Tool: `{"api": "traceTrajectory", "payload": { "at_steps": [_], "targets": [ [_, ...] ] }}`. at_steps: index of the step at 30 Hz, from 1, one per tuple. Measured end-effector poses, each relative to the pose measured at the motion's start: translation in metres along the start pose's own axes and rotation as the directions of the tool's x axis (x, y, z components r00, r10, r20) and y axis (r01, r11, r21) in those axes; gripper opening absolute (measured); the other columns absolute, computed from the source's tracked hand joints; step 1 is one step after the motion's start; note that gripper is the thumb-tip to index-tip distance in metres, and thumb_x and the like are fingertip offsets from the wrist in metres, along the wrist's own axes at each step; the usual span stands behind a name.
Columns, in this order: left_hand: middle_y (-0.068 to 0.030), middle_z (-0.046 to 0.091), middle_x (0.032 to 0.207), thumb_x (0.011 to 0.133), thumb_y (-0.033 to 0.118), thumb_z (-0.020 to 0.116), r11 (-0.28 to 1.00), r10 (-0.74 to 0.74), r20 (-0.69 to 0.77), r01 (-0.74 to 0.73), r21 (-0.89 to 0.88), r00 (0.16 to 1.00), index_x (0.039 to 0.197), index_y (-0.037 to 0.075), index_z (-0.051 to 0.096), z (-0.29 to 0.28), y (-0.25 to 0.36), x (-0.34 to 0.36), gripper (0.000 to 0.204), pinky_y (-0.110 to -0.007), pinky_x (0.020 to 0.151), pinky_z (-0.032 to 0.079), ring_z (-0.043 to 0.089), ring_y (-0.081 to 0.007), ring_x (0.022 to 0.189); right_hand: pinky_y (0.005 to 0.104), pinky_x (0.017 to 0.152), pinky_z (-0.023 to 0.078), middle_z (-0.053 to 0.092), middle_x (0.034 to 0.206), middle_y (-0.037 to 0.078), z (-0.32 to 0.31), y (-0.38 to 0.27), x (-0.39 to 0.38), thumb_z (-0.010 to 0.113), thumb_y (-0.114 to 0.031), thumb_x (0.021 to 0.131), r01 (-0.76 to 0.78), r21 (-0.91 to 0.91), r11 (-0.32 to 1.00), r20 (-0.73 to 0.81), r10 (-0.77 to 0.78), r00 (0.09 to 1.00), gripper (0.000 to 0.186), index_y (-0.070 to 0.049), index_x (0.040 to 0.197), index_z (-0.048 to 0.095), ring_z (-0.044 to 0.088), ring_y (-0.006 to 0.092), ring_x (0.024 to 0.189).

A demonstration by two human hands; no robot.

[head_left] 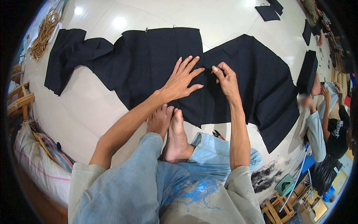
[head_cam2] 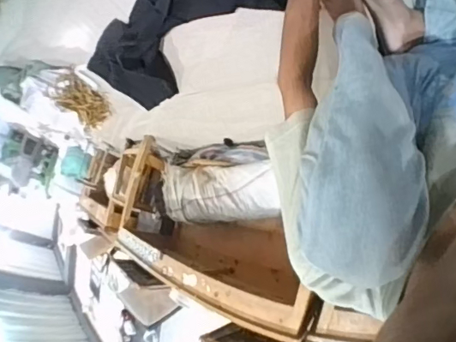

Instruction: The person sits on the floor and uses red-handled scissors to cut a large piece of black fabric. They repeatedly trim the edges and cut along marked lines to separate the fabric into smaller pieces.

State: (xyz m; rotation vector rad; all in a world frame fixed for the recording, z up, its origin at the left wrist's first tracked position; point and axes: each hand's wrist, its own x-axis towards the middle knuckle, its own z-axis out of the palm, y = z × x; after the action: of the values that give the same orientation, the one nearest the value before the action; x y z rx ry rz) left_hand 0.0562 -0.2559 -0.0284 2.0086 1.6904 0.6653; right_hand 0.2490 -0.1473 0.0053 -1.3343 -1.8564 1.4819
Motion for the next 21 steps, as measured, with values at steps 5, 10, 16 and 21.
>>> {"api": "traceTrajectory", "payload": {
  "at_steps": [5, 10, 16, 21],
  "targets": [
    [-0.0158, 0.024, 0.165, 0.095, 0.049, 0.063, 1.0, 0.012, -0.03, -0.012, -0.003, 0.999, 0.148, 0.014, 0.049, 0.003, -0.001, -0.003, 0.065, -0.06, 0.124, 0.011, 0.017, -0.0368, 0.153, 0.0279, 0.056, 0.042, 0.063, 0.075, 0.004, 0.003, 0.001, 0.0, 0.061, -0.029, 0.101, -0.034, 0.009, 0.999, 0.025, 0.033, 0.999, 0.028, -0.002, 0.095, 0.066, 0.052, 0.01, 0.061],
    [-0.0136, 0.026, 0.165, 0.098, 0.047, 0.059, 0.997, 0.032, -0.041, -0.029, 0.065, 0.999, 0.151, 0.015, 0.045, 0.001, -0.007, -0.004, 0.063, -0.055, 0.126, 0.014, 0.021, -0.0343, 0.153, 0.0286, 0.059, 0.045, 0.066, 0.078, 0.007, 0.001, -0.014, -0.011, 0.062, -0.03, 0.1, -0.084, -0.086, 0.993, 0.131, 0.095, 0.987, 0.03, -0.001, 0.1, 0.07, 0.057, 0.0118, 0.066],
    [-0.0116, 0.032, 0.163, 0.101, 0.049, 0.052, 0.965, -0.019, -0.074, 0.038, 0.261, 0.997, 0.154, 0.012, 0.042, -0.002, -0.015, -0.003, 0.065, -0.051, 0.125, 0.017, 0.025, -0.0304, 0.152, 0.0265, 0.062, 0.044, 0.059, 0.068, 0.001, -0.086, -0.075, -0.061, 0.069, -0.031, 0.096, -0.139, -0.141, 0.98, 0.153, 0.16, 0.975, 0.035, 0.0, 0.081, 0.068, 0.054, 0.0089, 0.065],
    [-0.011, 0.04, 0.159, 0.101, 0.045, 0.052, 0.91, 0.023, -0.174, 0.051, 0.411, 0.984, 0.15, 0.012, 0.047, -0.026, -0.039, 0.002, 0.06, -0.052, 0.122, 0.023, 0.033, -0.03, 0.148, 0.0298, 0.072, 0.048, 0.062, 0.083, 0.005, -0.206, -0.11, -0.168, 0.062, -0.025, 0.101, -0.088, 0.007, 0.996, -0.131, 0.088, 0.988, 0.026, -0.001, 0.093, 0.062, 0.058, 0.0127, 0.077]
  ]
}}
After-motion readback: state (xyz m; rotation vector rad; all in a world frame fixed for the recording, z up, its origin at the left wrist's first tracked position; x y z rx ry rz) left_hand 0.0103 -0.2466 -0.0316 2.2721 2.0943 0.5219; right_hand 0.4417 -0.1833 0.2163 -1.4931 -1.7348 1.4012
